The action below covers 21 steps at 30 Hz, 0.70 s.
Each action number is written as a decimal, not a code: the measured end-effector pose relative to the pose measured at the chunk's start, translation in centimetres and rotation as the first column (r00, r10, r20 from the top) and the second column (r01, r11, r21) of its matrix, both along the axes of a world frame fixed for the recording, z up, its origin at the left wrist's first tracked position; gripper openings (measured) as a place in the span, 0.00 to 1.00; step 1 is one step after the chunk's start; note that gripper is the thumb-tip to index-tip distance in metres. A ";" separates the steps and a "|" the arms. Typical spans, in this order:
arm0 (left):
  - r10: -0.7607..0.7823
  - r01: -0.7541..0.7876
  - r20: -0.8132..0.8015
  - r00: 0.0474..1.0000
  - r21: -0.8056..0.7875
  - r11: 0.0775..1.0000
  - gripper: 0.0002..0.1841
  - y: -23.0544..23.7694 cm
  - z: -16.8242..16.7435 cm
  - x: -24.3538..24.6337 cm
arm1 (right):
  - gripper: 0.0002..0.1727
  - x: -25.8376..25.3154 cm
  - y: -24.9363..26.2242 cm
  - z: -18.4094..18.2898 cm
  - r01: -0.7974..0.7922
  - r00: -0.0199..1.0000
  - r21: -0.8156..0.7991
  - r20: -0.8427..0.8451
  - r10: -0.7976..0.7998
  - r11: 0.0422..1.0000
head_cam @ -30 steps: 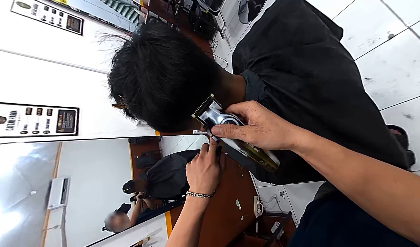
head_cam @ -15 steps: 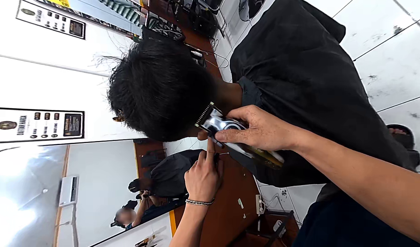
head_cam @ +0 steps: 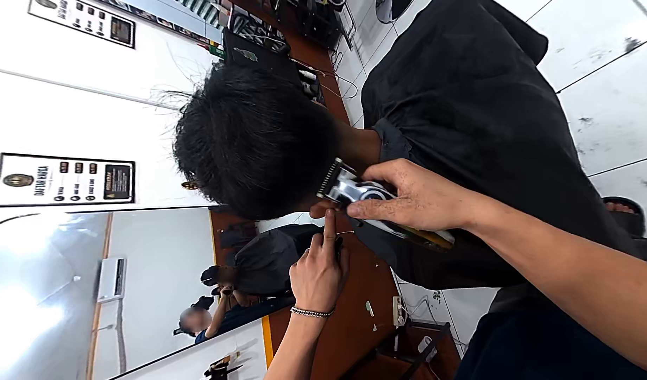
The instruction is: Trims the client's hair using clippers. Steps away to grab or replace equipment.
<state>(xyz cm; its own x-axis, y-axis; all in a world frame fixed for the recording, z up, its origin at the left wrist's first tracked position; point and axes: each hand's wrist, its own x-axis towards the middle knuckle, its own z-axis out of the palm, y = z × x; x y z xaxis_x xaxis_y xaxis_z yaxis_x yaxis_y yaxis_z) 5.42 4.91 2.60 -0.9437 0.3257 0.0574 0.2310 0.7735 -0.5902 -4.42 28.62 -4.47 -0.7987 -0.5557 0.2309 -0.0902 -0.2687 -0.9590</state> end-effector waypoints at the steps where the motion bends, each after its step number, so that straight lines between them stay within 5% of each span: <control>1: -0.005 0.005 -0.004 1.000 0.005 1.000 0.32 -0.1 0.0 0.0 | 0.21 0.1 0.0 -0.2 0.001 1.000 0.039 0.005 -0.001 0.999; 9: -0.027 0.027 -0.007 1.000 0.025 0.999 0.28 -0.4 -0.2 -0.1 | 0.24 2.0 -0.9 1.3 0.059 0.995 0.147 0.075 -0.070 0.987; 12: -0.041 0.042 -0.023 0.999 0.023 0.999 0.18 -0.6 -0.4 -0.1 | 0.23 3.3 -1.7 2.7 0.151 0.985 0.091 0.070 -0.158 0.984; 21: -0.060 0.060 -0.029 0.998 -0.008 0.998 0.15 -0.8 -0.3 0.1 | 0.24 4.0 -3.4 3.0 0.061 0.996 0.050 0.054 -0.064 0.997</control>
